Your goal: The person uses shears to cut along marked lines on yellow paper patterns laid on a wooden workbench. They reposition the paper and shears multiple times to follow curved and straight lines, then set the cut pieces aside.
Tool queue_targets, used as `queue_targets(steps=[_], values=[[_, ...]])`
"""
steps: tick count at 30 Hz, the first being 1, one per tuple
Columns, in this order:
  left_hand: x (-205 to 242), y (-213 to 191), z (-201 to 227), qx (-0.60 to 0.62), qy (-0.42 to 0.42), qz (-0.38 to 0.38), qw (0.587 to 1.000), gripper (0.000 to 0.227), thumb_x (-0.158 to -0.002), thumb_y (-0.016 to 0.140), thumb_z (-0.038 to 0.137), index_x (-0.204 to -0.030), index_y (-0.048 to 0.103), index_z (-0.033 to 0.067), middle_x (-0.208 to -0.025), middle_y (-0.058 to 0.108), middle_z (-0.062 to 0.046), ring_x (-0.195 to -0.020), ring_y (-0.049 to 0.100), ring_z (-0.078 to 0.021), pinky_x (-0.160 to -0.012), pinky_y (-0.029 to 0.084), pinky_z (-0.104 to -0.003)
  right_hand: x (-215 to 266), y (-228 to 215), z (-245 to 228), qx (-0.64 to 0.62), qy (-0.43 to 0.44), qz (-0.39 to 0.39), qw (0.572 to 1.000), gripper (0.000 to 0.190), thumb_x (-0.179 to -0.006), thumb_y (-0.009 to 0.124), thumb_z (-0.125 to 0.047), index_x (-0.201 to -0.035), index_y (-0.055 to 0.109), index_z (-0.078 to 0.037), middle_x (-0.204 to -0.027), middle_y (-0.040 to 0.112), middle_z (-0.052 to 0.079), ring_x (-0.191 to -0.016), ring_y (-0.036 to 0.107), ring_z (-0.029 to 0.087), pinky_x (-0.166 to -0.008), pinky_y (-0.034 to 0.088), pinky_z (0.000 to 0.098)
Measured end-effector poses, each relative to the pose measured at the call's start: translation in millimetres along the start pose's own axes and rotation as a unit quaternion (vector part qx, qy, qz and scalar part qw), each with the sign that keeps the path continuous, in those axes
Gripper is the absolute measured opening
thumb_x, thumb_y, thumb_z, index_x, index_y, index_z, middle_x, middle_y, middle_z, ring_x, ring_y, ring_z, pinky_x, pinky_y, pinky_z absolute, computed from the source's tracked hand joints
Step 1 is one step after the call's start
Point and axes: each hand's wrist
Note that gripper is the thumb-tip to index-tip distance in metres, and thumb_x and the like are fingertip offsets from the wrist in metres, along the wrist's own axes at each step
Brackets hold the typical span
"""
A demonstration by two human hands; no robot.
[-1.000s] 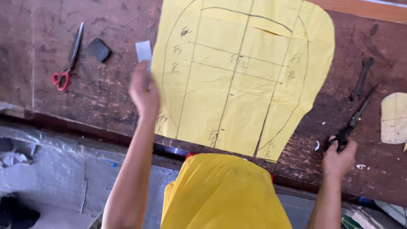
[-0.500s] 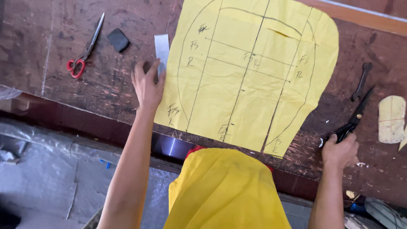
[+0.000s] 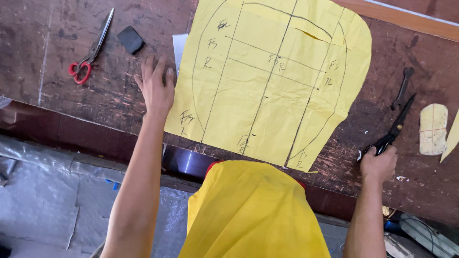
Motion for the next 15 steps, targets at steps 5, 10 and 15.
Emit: queue_targets(steps=[5,10,15], values=[[22.7,26.8,58.4,0.014,0.148,-0.006,0.989,0.045,-0.106,0.063,0.020,-0.150,0.057,0.0119,-0.159,0.044,-0.018,-0.153,0.034,-0.0387,-0.125,0.017,-0.067,-4.6,-4.1,-0.4,-0.020,0.002,-0.003,1.000,0.045,-0.097,0.072,-0.030,-0.131,0.058,-0.003,-0.121,0.064,0.026,-0.112,0.060,0.050,-0.094,0.044,0.0592],[26.5,83.5,143.0,0.078,0.253,-0.044,0.963,0.044,-0.101,0.064,0.015,-0.145,0.059,0.0149,-0.156,0.047,-0.016,-0.151,0.035,-0.0348,-0.126,0.019,-0.060,-5.6,-19.3,-5.0,-0.299,0.111,-0.128,0.939,0.034,-0.106,0.070,-0.034,-0.123,0.058,-0.006,-0.096,0.065,0.014,-0.087,0.062,0.032,-0.072,0.045,0.0452],[-3.4,118.3,203.1,0.054,0.318,-0.098,0.941,0.046,-0.100,0.062,0.013,-0.145,0.057,0.0166,-0.156,0.046,-0.012,-0.153,0.033,-0.0324,-0.128,0.019,-0.059,44.7,-59.5,-36.5,-0.581,0.105,-0.213,0.779,0.031,-0.103,0.064,-0.036,-0.117,0.054,-0.010,-0.090,0.066,0.005,-0.075,0.064,0.018,-0.062,0.049,0.0322]])
Point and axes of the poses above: each hand's wrist, its own x-axis away from the middle knuckle, its own y-axis out of the palm, z = x × y
